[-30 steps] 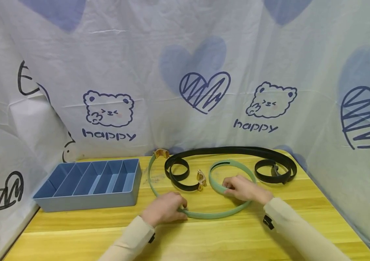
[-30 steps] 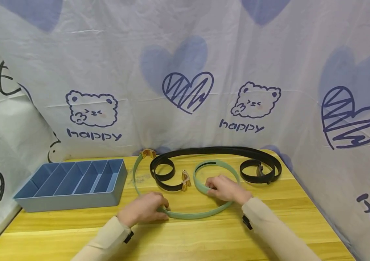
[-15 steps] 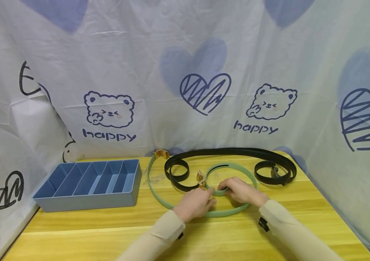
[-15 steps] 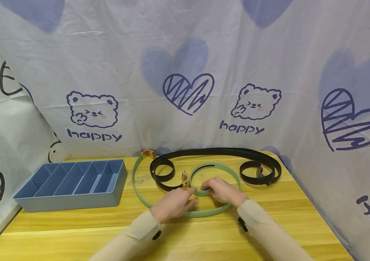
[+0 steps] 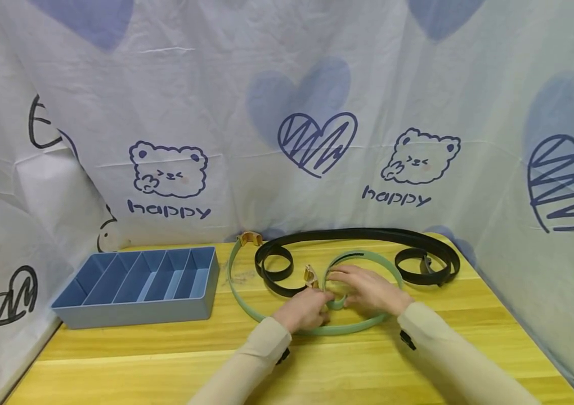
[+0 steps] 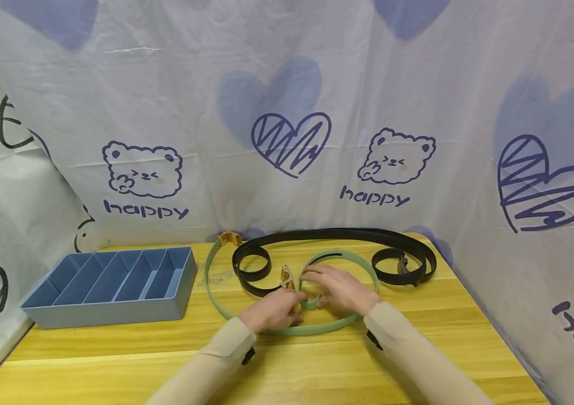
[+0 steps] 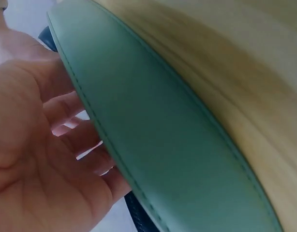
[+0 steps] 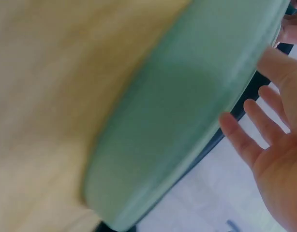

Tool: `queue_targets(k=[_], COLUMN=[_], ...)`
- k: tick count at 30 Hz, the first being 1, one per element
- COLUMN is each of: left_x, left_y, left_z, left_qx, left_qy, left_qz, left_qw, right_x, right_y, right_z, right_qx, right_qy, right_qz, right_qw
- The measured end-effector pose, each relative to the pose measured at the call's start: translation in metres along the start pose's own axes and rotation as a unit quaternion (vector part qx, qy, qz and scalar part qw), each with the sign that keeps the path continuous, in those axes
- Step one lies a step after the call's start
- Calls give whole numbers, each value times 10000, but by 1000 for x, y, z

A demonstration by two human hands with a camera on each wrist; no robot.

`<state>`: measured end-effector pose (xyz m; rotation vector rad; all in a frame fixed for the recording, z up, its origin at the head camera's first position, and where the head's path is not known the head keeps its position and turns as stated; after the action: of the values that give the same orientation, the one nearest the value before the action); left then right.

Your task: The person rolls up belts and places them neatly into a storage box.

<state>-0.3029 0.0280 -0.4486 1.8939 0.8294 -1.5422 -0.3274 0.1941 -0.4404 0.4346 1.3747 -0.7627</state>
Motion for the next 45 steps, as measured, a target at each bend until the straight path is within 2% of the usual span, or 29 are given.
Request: queue_targets(k=[5,7,10,14,18,23,27,29,36,39,45], left_x=[-1,0,1,0,-3,-2,0,0,0,0,0], left_y=[0,0,0,1,4,6,5,4,1,1,-2], left_z=[2,3,5,7,8,9,9,10,10,10,9], left_qx=[4,-11,-78,-194,-268,-384,-555,-639,-856,-843,-583], left_qy=[-83,-87,-17,36,141,213,130,132,112,103,209], left_qz=[210,229,162,-224,-579,-750,-895,-949,-1193,-1266,-1196], left_qw=[9997,9997,9998,9996,9979,9962,9944,9933,9891,9883,9909], right_x=[-1,2,6,12,13,14,17,17,14,13,13], right_y=[-10,-13,-16,-20,-24,-27,-27,-27,-29,-30,-31], right_z=[4,2,0,1,5,9,10,10,10,9,8], right_qx=[-180,-300,-483,-637,-562,-319,-316,-331,-345,-407,-378], right_qy=[279,300,272,319,376,554,750,630,-194,-228,-158], right_qz=[698,776,653,354,159,104,-119,-190,-58,-43,379], right_qw=[9970,9961,9963,9968,9976,9979,9966,9973,9992,9989,9984])
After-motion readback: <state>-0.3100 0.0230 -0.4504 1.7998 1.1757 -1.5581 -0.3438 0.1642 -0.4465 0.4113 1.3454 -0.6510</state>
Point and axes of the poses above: each hand's wrist, its own y-axis away from the middle knuckle, its own x-axis out of the palm, z = x × y, the point moved 3 cm from there along -y, towards the middle knuckle, and after that the axes turned 1 degree about -z, right-handed, at the moved point
